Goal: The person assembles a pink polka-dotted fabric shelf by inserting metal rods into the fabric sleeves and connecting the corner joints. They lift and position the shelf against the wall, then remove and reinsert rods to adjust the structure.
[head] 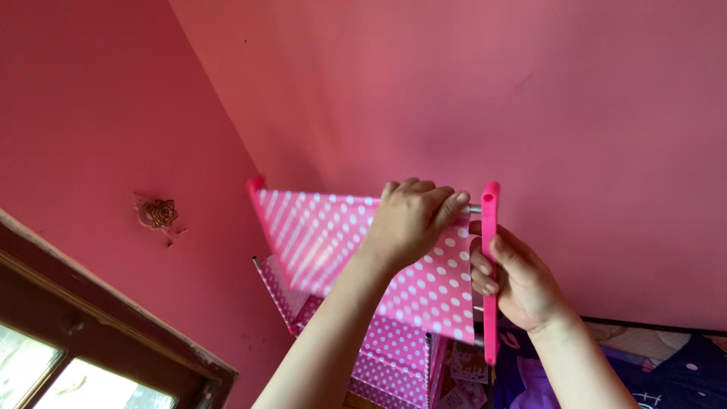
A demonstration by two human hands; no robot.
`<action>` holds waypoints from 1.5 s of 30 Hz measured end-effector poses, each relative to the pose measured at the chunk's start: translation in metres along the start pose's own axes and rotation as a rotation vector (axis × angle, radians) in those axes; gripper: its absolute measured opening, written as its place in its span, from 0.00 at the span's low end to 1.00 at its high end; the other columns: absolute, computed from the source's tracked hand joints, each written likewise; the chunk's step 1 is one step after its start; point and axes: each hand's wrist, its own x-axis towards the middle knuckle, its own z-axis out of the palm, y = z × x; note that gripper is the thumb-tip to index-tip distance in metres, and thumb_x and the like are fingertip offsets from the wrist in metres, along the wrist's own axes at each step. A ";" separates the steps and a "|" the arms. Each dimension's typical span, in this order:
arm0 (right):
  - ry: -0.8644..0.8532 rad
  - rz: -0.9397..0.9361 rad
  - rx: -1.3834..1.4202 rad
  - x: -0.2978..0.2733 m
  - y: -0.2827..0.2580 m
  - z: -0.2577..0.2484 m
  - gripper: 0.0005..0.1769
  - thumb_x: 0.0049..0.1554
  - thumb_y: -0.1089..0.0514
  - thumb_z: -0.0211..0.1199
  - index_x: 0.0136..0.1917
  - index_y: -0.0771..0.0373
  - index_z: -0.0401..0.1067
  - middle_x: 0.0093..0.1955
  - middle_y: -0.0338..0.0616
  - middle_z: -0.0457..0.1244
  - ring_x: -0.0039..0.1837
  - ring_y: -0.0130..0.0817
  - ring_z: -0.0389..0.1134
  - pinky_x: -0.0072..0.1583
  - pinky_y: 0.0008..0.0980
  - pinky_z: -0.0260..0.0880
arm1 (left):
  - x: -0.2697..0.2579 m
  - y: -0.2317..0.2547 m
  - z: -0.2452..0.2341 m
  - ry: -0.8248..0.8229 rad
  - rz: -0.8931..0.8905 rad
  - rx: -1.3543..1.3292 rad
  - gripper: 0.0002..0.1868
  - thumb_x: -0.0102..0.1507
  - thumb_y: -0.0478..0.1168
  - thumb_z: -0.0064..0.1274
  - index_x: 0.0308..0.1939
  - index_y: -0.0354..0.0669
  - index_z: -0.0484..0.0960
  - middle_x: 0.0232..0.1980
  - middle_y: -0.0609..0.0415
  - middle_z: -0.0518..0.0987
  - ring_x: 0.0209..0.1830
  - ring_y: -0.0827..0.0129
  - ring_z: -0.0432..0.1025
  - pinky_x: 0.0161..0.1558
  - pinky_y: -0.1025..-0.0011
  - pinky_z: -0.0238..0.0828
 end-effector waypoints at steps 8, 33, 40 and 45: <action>-0.253 -0.412 -0.742 -0.021 0.018 0.044 0.16 0.60 0.56 0.64 0.61 0.59 0.75 0.48 0.38 0.68 0.48 0.29 0.69 0.50 0.30 0.73 | -0.039 -0.016 -0.005 0.853 -0.434 -0.074 0.37 0.61 0.52 0.63 0.64 0.30 0.68 0.61 0.36 0.72 0.65 0.58 0.61 0.66 0.53 0.57; 0.146 -0.680 -2.018 -0.037 0.083 0.138 0.23 0.48 0.52 0.65 0.59 0.52 0.76 0.61 0.46 0.64 0.69 0.54 0.58 0.69 0.63 0.45 | -0.110 -0.085 0.031 0.517 -0.597 -1.224 0.18 0.74 0.48 0.42 0.52 0.36 0.77 0.40 0.59 0.78 0.38 0.79 0.70 0.40 0.75 0.70; 0.475 -0.644 -1.374 -0.043 0.096 0.130 0.13 0.62 0.52 0.58 0.59 0.56 0.71 0.54 0.43 0.65 0.60 0.40 0.64 0.63 0.45 0.64 | -0.099 -0.092 0.027 0.568 -0.780 -1.198 0.21 0.77 0.51 0.43 0.54 0.33 0.75 0.35 0.53 0.70 0.29 0.67 0.62 0.31 0.67 0.61; 0.731 -0.012 0.132 0.004 0.103 0.130 0.22 0.63 0.37 0.46 0.52 0.58 0.61 0.44 0.38 0.60 0.49 0.34 0.65 0.57 0.43 0.69 | -0.095 -0.070 0.043 0.658 -0.782 -1.402 0.21 0.71 0.53 0.40 0.56 0.42 0.75 0.41 0.55 0.79 0.37 0.72 0.73 0.39 0.70 0.75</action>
